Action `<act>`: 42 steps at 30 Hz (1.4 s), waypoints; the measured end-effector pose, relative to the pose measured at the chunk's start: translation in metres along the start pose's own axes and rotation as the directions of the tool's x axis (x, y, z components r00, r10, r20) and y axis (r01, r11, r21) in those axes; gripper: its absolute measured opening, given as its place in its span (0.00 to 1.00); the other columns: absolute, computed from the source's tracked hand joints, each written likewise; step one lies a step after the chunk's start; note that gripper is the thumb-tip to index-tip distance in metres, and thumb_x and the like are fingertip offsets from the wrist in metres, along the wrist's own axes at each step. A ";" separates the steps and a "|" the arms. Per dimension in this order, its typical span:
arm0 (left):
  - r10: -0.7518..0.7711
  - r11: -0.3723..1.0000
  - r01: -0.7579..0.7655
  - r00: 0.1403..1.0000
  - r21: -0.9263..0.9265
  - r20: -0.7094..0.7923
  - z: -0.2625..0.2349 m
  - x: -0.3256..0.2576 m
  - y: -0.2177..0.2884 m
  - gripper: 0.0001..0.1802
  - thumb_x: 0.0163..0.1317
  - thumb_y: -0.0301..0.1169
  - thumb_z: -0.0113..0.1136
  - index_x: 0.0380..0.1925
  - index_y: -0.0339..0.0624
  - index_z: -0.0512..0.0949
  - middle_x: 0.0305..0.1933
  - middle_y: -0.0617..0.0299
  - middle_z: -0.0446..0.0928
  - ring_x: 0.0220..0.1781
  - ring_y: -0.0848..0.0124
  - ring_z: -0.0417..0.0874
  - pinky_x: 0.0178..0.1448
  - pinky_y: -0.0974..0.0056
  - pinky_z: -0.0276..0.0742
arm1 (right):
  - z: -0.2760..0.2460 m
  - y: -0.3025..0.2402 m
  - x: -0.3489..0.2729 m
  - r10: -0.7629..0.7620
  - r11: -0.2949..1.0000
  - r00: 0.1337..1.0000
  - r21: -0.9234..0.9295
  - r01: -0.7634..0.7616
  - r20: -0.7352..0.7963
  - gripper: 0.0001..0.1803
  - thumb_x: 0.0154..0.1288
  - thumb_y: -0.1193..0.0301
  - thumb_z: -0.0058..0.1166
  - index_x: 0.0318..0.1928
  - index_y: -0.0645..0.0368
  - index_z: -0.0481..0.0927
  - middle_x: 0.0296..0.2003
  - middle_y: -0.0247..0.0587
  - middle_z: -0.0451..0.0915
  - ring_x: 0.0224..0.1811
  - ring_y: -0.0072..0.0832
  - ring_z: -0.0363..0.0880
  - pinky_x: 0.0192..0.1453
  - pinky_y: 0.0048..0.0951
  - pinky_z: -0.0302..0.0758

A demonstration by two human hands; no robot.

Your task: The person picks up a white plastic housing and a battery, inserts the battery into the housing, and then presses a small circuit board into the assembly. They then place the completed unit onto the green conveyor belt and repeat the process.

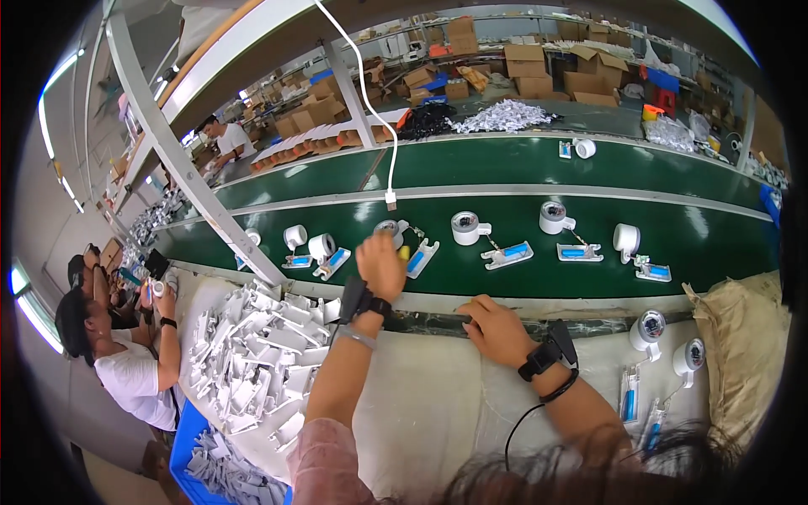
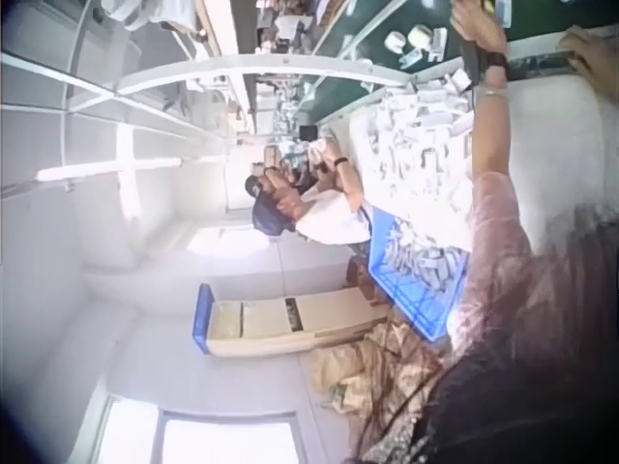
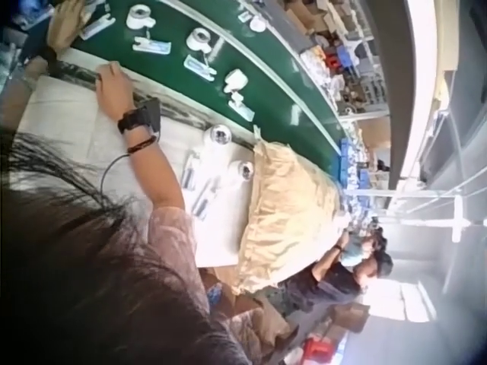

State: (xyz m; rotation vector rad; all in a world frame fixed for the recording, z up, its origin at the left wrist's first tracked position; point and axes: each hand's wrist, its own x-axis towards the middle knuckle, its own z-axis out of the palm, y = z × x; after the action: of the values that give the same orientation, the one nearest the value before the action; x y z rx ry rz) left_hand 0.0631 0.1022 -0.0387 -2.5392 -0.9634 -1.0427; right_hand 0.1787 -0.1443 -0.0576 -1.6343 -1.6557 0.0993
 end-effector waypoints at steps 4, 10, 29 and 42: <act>-0.321 0.943 0.329 0.846 0.058 0.425 0.035 0.011 0.045 0.27 0.47 0.35 0.70 0.45 0.37 0.72 0.46 0.50 0.79 0.52 0.53 0.78 0.51 0.48 0.77 | 0.000 0.003 -0.001 0.025 1.000 0.998 -0.001 -0.025 0.052 0.15 0.59 0.71 0.55 0.48 0.55 0.75 0.44 0.42 0.74 0.43 0.46 0.78 0.48 0.44 0.75; -0.358 0.919 0.394 0.844 -0.010 0.399 0.080 0.030 0.021 0.21 0.45 0.34 0.68 0.38 0.35 0.75 0.42 0.44 0.80 0.44 0.50 0.82 0.47 0.49 0.79 | 0.001 0.001 0.001 0.027 1.000 0.997 0.013 -0.028 0.066 0.15 0.59 0.71 0.55 0.48 0.56 0.75 0.42 0.43 0.75 0.44 0.46 0.77 0.49 0.44 0.75; 0.645 0.625 0.329 0.293 -0.708 0.706 -0.143 -0.045 0.063 0.28 0.51 0.23 0.60 0.56 0.38 0.68 0.47 0.52 0.75 0.46 0.63 0.77 0.48 0.62 0.75 | -0.033 -0.017 0.015 -0.305 0.952 0.950 -0.051 0.302 -0.062 0.03 0.52 0.73 0.61 0.29 0.51 0.80 0.28 0.31 0.79 0.45 0.31 0.78 0.65 0.42 0.62; 0.206 0.566 0.219 0.896 -0.795 0.394 -0.101 -0.072 0.061 0.26 0.58 0.29 0.61 0.56 0.38 0.67 0.35 0.52 0.77 0.30 0.63 0.80 0.33 0.57 0.74 | -0.047 -0.024 0.012 -0.183 0.983 0.949 0.055 0.175 0.257 0.08 0.65 0.67 0.56 0.43 0.53 0.80 0.29 0.38 0.81 0.35 0.35 0.78 0.71 0.50 0.55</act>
State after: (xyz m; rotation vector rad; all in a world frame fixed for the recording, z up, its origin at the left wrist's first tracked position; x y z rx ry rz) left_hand 0.0099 -0.0227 -0.0134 -3.7150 -0.6159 -1.1039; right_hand 0.1874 -0.1589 -0.0065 -1.4879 -1.9850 0.2583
